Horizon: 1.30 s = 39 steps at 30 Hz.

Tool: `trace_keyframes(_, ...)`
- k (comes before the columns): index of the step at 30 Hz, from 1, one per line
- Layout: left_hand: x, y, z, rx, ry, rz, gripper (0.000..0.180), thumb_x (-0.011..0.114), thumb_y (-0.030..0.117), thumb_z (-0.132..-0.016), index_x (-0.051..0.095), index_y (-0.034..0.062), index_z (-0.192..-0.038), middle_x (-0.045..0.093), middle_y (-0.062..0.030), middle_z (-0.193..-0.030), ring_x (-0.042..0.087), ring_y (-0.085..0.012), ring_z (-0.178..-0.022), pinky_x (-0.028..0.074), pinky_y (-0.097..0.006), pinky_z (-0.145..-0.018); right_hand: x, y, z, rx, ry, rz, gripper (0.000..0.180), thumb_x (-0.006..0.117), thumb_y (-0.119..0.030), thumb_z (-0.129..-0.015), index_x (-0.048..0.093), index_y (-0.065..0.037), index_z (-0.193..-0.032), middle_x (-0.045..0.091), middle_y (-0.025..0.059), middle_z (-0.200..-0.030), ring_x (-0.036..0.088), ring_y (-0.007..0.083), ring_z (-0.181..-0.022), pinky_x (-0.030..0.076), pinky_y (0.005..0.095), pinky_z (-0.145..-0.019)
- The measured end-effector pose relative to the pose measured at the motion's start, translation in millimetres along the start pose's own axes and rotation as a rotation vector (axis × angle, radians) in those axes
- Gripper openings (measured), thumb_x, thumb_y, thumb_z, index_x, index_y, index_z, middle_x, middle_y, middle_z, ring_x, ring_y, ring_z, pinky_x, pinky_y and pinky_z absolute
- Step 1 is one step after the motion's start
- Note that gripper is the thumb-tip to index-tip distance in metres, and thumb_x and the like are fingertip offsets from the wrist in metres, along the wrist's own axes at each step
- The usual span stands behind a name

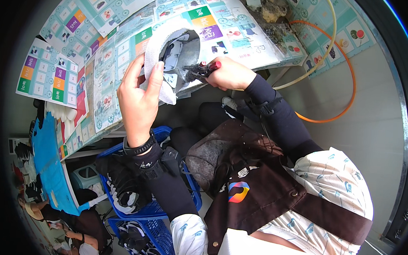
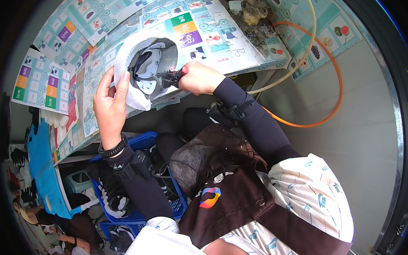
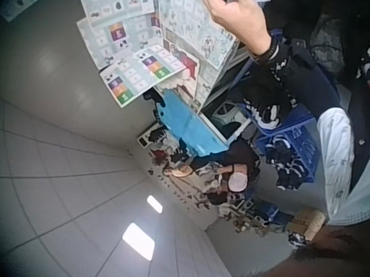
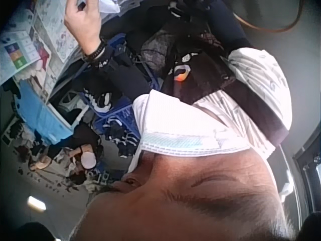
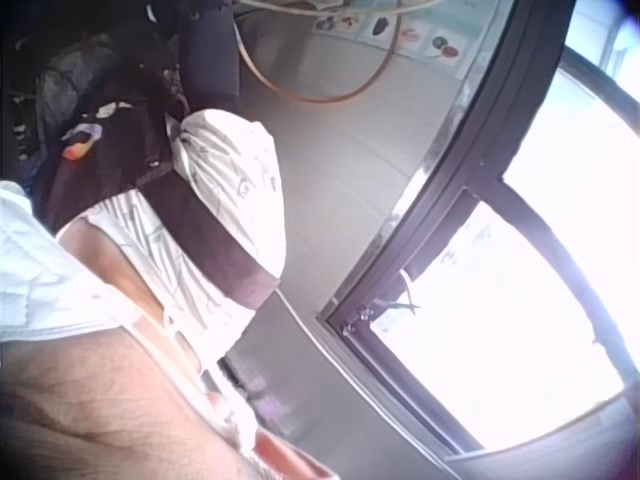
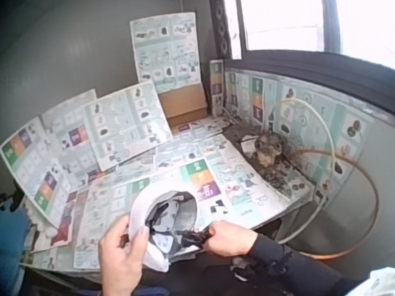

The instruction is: Trim excess material from the inside of a shoe upper using a pneumatic or handheld trimming tool.

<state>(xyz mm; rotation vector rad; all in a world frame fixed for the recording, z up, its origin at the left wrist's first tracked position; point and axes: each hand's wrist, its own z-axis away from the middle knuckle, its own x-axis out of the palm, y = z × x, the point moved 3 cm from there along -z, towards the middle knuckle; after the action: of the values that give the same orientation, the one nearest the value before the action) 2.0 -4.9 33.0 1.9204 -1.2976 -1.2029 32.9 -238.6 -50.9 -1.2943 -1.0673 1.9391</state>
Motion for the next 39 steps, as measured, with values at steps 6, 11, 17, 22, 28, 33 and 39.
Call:
trace_keyframes(6,1,-2,-2,0.004,-0.023,-0.015,0.038,0.075,0.023,-0.098,0.068,-0.0058,-0.121,0.073,-0.0127,-0.098,0.067,-0.0152,-0.084,0.054,-0.032,-0.076,0,10,-3,-0.008,-0.032,-0.003,0.017,0.063,-0.012,-0.078,0.066,0.003,-0.070,0.061,0.0081,-0.058,0.060,0.0161,-0.052,0.047,0.0321,-0.053)
trace_keyframes(11,0,3,-1,0.002,-0.011,-0.034,0.037,0.075,0.023,-0.098,0.068,-0.0055,-0.121,0.073,-0.0128,-0.098,0.067,-0.0156,-0.085,0.055,-0.032,-0.076,-3,5,-1,0.011,-0.008,-0.008,0.017,0.063,-0.012,-0.079,0.065,0.002,-0.070,0.061,0.0075,-0.058,0.060,0.0154,-0.052,0.047,0.0320,-0.053)
trace_keyframes(17,4,6,-2,0.005,-0.019,-0.006,0.036,0.074,0.022,-0.099,0.068,-0.0049,-0.122,0.073,-0.0118,-0.098,0.068,-0.0153,-0.084,0.055,-0.032,-0.075,4,14,-5,0.008,-0.057,-0.018,0.015,0.062,-0.011,-0.080,0.064,0.002,-0.073,0.060,0.0065,-0.059,0.059,0.0145,-0.053,0.047,0.0312,-0.053)
trace_keyframes(22,0,2,-1,0.007,-0.014,-0.023,0.035,0.074,0.022,-0.099,0.068,-0.0048,-0.121,0.074,-0.0117,-0.099,0.068,-0.0155,-0.083,0.055,-0.032,-0.075,2,11,-5,0.010,-0.043,-0.003,0.016,0.063,-0.013,-0.082,0.065,0.001,-0.075,0.062,0.0073,-0.063,0.060,0.0142,-0.054,0.047,0.0314,-0.053)
trace_keyframes(28,2,7,-2,0.004,-0.020,-0.011,0.034,0.074,0.022,-0.099,0.068,-0.0041,-0.121,0.074,-0.0122,-0.100,0.069,-0.0161,-0.084,0.055,-0.032,-0.075,-16,13,-12,-0.087,0.388,0.163,0.017,0.064,-0.014,-0.083,0.068,0.002,-0.088,0.067,0.0232,-0.074,0.066,0.0394,-0.070,0.052,0.0436,-0.070)
trace_keyframes(33,5,8,-7,0.040,-0.023,-0.039,0.033,0.074,0.021,-0.098,0.069,-0.0039,-0.119,0.074,-0.0146,-0.101,0.070,-0.0192,-0.086,0.056,-0.034,-0.077,-18,9,-6,-0.073,0.322,0.189,0.019,0.064,-0.016,-0.084,0.068,0.003,-0.086,0.068,0.0181,-0.072,0.067,0.0302,-0.068,0.051,0.0416,-0.068)
trace_keyframes(39,7,12,-13,0.062,-0.025,-0.064,0.033,0.074,0.021,-0.098,0.070,-0.0047,-0.119,0.074,-0.0165,-0.102,0.071,-0.0217,-0.087,0.056,-0.034,-0.078,-14,13,-10,-0.110,0.236,0.097,0.021,0.066,-0.017,-0.085,0.067,0.003,-0.078,0.064,0.0109,-0.063,0.062,0.0187,-0.059,0.048,0.0356,-0.060)
